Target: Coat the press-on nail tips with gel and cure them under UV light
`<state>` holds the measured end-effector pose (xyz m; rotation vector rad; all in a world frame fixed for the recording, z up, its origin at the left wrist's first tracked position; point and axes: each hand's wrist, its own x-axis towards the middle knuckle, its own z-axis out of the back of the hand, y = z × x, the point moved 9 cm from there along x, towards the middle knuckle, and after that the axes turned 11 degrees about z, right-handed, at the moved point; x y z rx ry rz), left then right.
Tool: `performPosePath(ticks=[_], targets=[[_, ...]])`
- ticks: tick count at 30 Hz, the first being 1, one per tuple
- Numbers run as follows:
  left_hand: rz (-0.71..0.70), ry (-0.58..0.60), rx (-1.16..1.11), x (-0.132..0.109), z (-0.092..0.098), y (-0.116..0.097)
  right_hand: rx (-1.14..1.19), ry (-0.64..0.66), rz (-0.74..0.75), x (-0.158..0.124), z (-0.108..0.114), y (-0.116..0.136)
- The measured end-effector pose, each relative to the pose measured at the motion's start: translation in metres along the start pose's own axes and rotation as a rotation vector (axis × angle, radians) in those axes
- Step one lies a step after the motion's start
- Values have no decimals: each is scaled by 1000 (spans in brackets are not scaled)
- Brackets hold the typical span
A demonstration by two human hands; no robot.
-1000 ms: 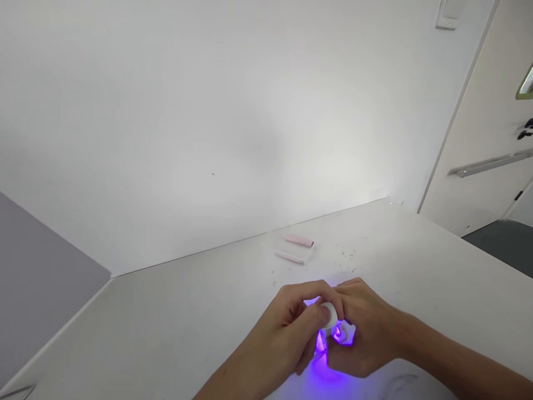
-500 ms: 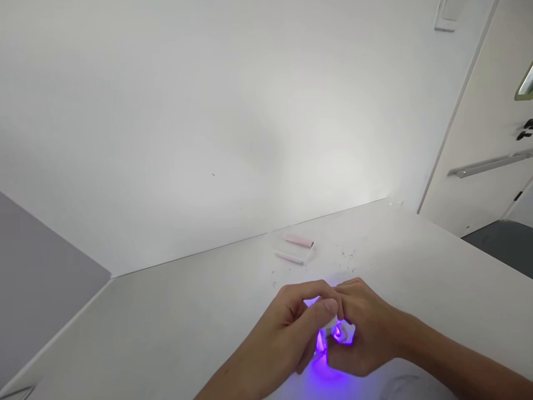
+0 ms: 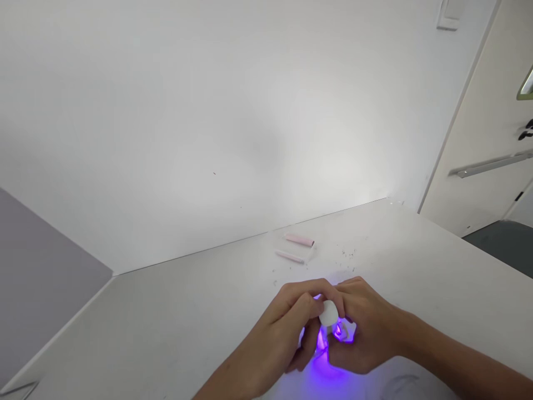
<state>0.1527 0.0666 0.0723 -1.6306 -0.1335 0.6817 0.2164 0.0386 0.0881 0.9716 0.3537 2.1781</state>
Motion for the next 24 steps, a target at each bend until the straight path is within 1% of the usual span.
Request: performPosePath(ticks=[6, 10, 12, 15, 17, 20, 24], targets=[[25, -14, 48, -1, -2, 1, -6, -23, 16, 0, 2, 1], [-16, -7, 30, -1, -3, -4, 30, -27, 22, 1, 3, 2], [-28, -1, 13, -1, -3, -5, 43, 2, 7, 1, 1, 1], [-16, -6, 21, 0, -3, -4, -8, 73, -26, 0, -3, -1], [-6, -13, 25, 0, -3, -2, -40, 95, -34, -1, -5, -2], [2, -16, 17, 0, -2, 0, -47, 77, -33, -2, -5, -3], [-11, 11, 25, -1, -3, -3, -51, 45, -29, -3, -3, -5]])
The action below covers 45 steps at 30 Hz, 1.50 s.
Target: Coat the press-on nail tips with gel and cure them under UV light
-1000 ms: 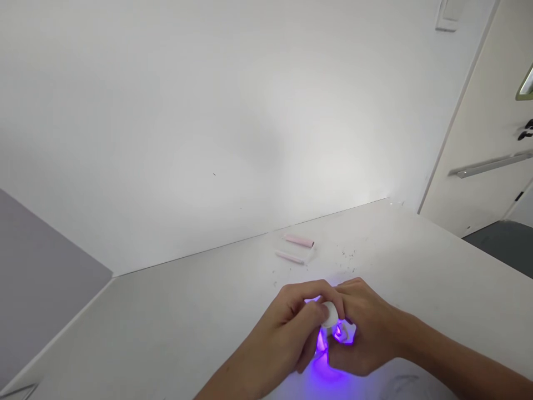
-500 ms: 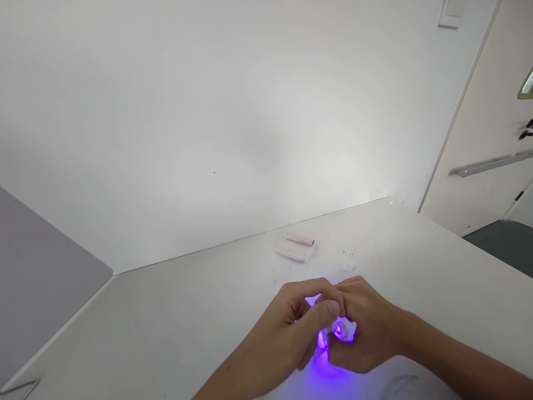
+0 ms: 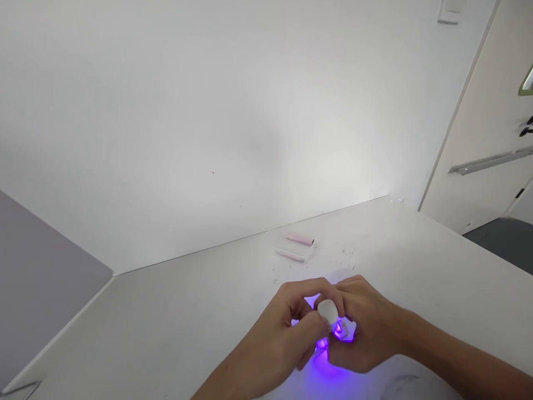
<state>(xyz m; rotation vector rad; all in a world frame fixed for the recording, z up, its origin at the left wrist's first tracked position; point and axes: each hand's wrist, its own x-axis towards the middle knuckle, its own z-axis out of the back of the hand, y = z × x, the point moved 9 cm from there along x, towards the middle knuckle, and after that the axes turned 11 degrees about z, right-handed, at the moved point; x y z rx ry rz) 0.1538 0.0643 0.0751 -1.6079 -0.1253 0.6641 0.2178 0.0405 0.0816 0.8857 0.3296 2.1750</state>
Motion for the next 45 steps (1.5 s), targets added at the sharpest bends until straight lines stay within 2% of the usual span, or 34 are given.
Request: performPosePath(ticks=[9, 16, 24, 28, 36, 45], targets=[[6, -26, -2, 2, 2, 4, 73, -93, 57, 4, 7, 7], [2, -13, -35, 3, 1, 3, 101, -72, 55, 3, 7, 7], [3, -2, 2, 0, 1, -1, 19, -23, 16, 2, 2, 4], [-22, 19, 2, -1, 1, -2, 23, -40, 27, 0, 2, 4], [23, -38, -13, 2, 2, 3, 59, -69, 50, 2, 6, 8], [34, -7, 1, 0, 3, -1, 28, -57, 38, 2, 4, 5]])
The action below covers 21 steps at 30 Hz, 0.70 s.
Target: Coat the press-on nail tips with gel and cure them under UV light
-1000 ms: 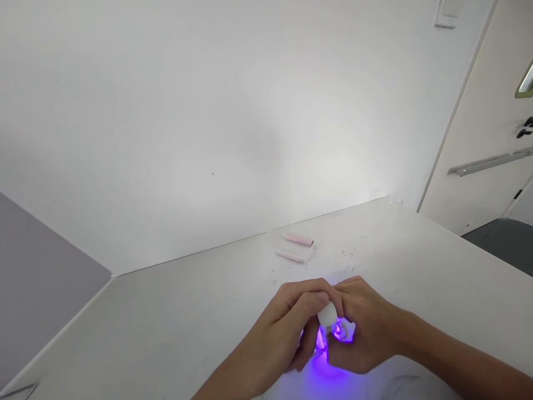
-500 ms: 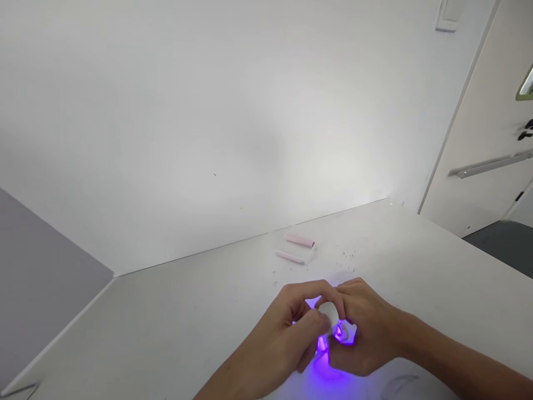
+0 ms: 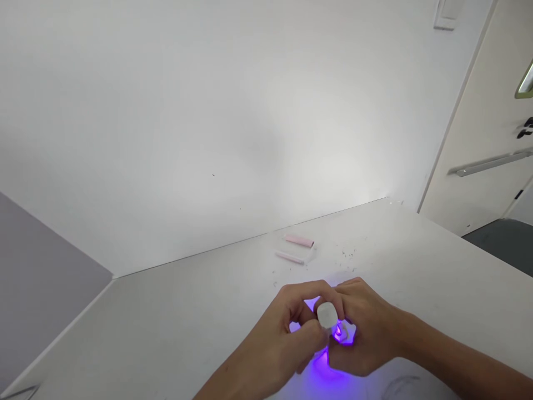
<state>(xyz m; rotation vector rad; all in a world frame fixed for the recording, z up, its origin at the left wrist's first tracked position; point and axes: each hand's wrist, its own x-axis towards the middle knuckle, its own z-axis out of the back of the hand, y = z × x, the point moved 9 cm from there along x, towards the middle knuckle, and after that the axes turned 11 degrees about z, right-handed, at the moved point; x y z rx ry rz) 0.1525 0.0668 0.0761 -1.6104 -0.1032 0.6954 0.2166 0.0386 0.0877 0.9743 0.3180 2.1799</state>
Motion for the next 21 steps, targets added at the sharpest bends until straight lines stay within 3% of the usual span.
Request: performPosePath(ticks=[13, 21], targets=[[-14, -25, -30, 5, -1, 5, 141, -23, 12, 4, 4, 4], [-12, -23, -33, 3, -1, 2, 19, 61, -37, 2, -2, 2]])
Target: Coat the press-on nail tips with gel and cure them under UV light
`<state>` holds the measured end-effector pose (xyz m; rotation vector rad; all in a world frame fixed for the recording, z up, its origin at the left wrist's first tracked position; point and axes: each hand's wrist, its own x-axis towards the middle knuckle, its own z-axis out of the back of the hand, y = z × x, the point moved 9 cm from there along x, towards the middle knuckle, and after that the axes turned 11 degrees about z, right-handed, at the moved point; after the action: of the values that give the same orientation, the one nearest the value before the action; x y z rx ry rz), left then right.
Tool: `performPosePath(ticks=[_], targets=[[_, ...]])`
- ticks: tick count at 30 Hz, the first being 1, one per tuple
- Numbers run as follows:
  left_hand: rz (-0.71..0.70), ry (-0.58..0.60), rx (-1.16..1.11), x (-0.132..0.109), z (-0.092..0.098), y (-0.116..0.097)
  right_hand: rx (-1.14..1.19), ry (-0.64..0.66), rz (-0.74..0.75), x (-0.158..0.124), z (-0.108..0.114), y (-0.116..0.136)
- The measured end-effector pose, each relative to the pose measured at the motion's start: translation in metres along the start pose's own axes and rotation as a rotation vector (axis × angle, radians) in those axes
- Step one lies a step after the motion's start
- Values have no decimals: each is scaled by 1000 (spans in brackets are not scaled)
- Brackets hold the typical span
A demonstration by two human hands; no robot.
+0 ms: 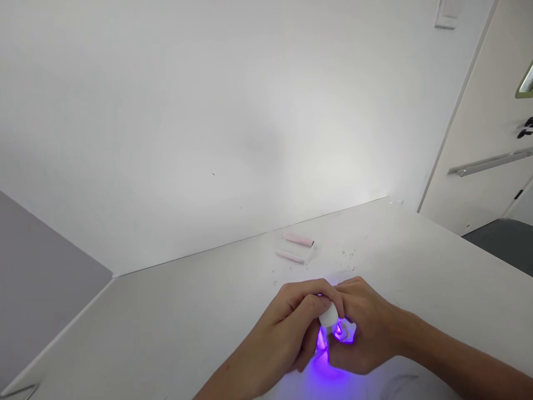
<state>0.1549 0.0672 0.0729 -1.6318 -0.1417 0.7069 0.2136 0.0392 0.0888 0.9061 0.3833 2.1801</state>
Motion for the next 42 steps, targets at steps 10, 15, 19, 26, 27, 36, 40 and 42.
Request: performPosePath(ticks=[10, 15, 19, 26, 27, 36, 40, 42], targets=[[10, 13, 21, -1, -1, 1, 13, -54, 38, -2, 1, -1], [-25, 32, 46, -4, -1, -2, 17, -96, 72, -2, 4, 3], [-56, 102, 50, -8, -3, -6, -36, -114, 87, -2, 7, 7], [-19, 102, 109, -10, 1, -10, -67, -126, 83, -2, 9, 8], [-17, 96, 133, -10, 2, -10, -75, -136, 95, -2, 10, 10], [36, 35, 235, -11, 8, 1, -102, -174, 172, -1, 12, 16], [-1, 51, 236, -8, 5, -4, -96, -149, 158, -2, 9, 15], [-2, 68, 224, -7, 3, -4, -120, -142, 149, -2, 9, 15]])
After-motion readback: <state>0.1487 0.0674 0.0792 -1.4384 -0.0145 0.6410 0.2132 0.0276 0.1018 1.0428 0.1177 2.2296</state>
